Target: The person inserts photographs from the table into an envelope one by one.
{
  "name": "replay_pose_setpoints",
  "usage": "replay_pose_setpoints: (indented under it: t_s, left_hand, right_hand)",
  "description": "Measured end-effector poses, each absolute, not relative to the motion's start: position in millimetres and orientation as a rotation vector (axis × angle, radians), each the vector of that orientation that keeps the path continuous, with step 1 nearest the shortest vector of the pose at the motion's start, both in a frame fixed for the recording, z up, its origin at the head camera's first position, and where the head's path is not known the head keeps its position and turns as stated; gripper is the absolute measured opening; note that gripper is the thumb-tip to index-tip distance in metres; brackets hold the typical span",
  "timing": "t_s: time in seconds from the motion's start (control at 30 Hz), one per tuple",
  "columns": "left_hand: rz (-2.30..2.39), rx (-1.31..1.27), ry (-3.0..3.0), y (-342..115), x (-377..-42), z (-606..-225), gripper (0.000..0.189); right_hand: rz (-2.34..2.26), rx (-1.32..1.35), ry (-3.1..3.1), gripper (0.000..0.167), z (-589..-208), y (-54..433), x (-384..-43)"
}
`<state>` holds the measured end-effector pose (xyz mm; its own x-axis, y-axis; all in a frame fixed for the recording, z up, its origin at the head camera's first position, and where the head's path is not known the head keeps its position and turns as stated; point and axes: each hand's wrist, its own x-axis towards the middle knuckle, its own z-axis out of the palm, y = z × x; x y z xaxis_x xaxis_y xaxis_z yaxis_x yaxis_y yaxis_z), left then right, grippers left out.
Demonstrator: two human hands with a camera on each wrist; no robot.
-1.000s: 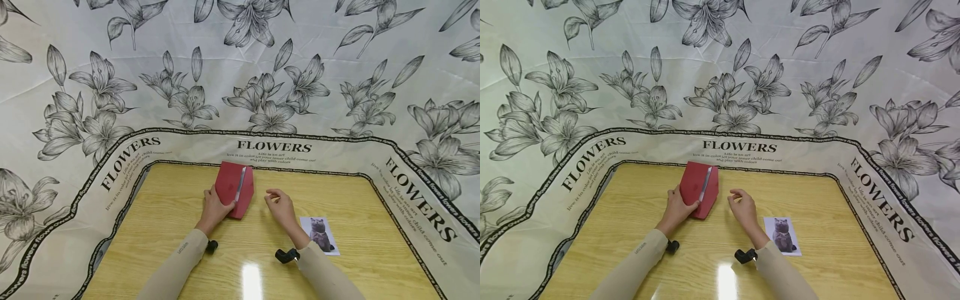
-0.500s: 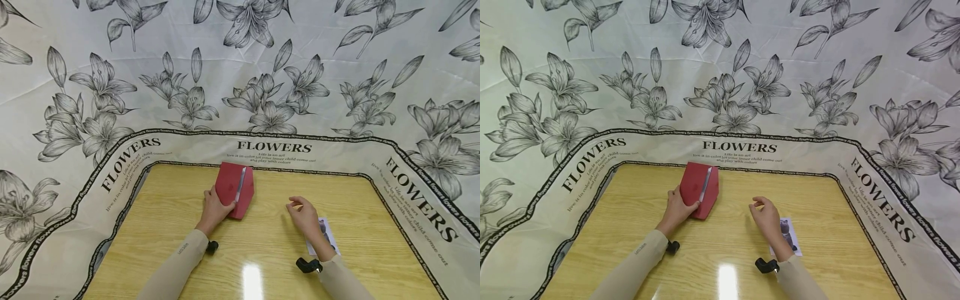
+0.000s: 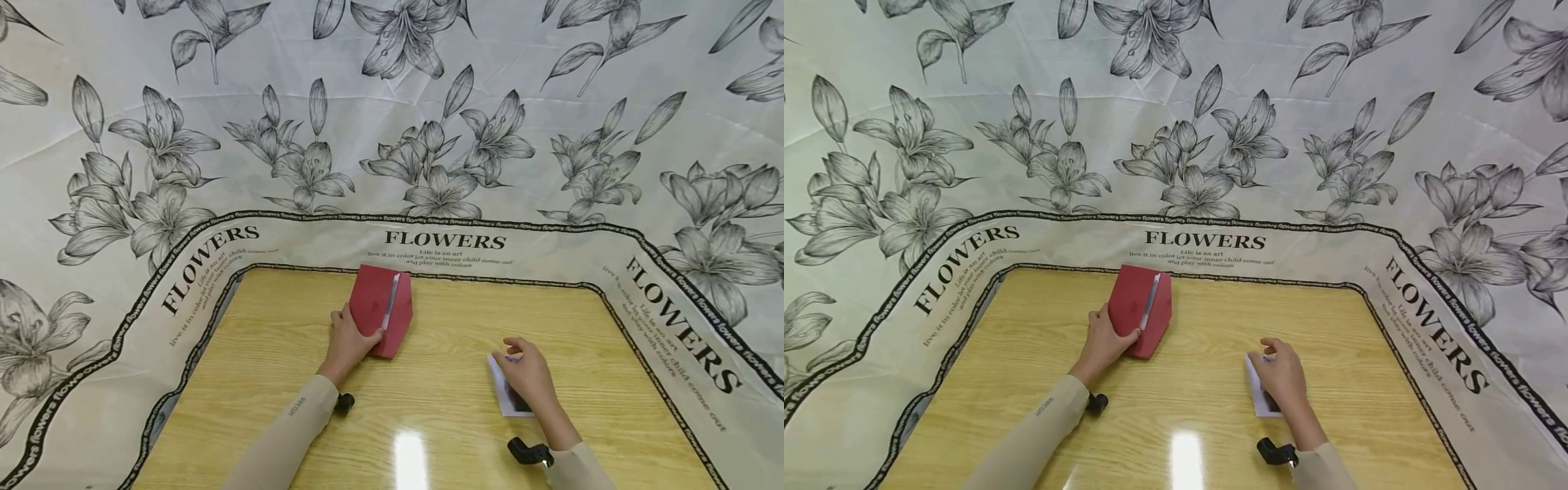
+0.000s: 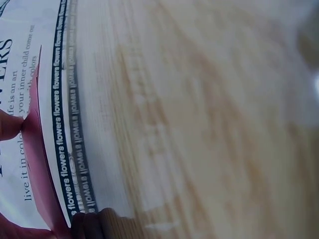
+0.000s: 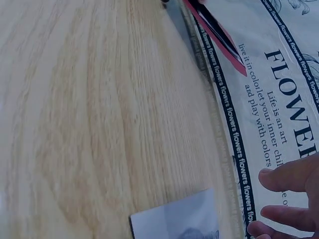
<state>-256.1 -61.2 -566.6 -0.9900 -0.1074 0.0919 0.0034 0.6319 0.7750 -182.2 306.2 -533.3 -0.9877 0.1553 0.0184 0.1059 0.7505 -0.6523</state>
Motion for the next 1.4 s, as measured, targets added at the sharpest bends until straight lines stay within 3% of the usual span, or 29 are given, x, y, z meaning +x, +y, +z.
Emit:
replay_pose_setpoints:
  t_s: [0.73, 1.4]
  left_hand:
    - [-1.293, 0.099, -2.726, -60.0, -256.8, -570.3, 0.104]
    - [-1.290, 0.100, -2.722, -63.3, -257.5, -571.1, 0.104]
  right_hand:
    - [0.773, -0.432, -3.100, 0.106, -540.6, 350.0, -145.6]
    - [0.762, -0.433, -3.181, 0.089, -538.2, 351.9, -138.5]
